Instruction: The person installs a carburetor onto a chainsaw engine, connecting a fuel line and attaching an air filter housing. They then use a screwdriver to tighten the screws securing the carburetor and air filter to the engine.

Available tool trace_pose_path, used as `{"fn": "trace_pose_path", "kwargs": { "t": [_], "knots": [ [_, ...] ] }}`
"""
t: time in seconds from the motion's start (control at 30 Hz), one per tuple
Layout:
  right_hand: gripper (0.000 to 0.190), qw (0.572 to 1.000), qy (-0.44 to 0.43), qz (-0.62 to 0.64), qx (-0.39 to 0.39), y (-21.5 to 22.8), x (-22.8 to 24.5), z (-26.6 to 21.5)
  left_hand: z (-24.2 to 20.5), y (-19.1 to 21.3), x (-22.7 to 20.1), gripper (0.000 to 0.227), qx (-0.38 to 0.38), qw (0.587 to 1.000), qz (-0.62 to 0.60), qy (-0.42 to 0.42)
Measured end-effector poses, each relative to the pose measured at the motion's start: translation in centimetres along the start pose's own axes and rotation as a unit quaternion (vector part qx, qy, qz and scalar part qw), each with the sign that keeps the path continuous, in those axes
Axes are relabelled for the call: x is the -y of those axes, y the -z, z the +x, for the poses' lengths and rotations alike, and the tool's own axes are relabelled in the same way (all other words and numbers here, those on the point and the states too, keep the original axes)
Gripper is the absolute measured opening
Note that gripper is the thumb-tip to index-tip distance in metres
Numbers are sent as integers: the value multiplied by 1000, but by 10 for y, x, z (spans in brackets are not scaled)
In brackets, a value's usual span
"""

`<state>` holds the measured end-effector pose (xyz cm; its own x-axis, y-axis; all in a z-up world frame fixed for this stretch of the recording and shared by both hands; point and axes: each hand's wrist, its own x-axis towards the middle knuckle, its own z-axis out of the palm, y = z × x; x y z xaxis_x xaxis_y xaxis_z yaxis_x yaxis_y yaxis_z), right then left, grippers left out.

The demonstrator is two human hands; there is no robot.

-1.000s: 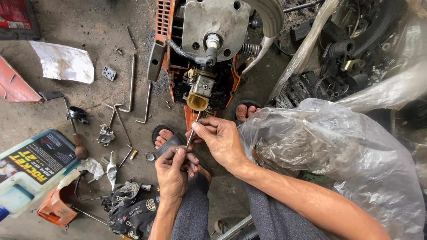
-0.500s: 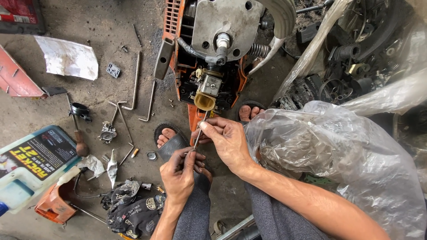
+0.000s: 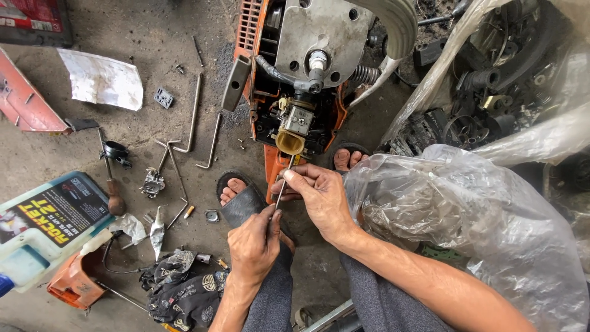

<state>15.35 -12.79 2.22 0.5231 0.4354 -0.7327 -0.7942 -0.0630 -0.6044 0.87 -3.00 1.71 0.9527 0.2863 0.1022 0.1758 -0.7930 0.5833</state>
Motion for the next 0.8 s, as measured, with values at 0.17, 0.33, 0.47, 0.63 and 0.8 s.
{"fn": "trace_pose_path", "kwargs": {
  "t": [0.17,0.33,0.47,0.63,0.8],
  "knots": [
    [30,999,10,-36,-2,-1,5,-2,-9,-5,5,16,12,996,-54,76],
    [28,999,10,-45,-8,1,0,2,-4,-6,2,14,3,987,-88,135],
    [31,998,27,-60,2,2,3,0,4,-5,-8,10,1,938,-233,258],
    [30,998,24,-64,-2,4,-2,3,0,-9,-7,17,-29,853,-395,339],
    [27,1000,12,18,-4,0,-2,-2,-12,-13,11,16,-4,995,-43,91]
  ]
}}
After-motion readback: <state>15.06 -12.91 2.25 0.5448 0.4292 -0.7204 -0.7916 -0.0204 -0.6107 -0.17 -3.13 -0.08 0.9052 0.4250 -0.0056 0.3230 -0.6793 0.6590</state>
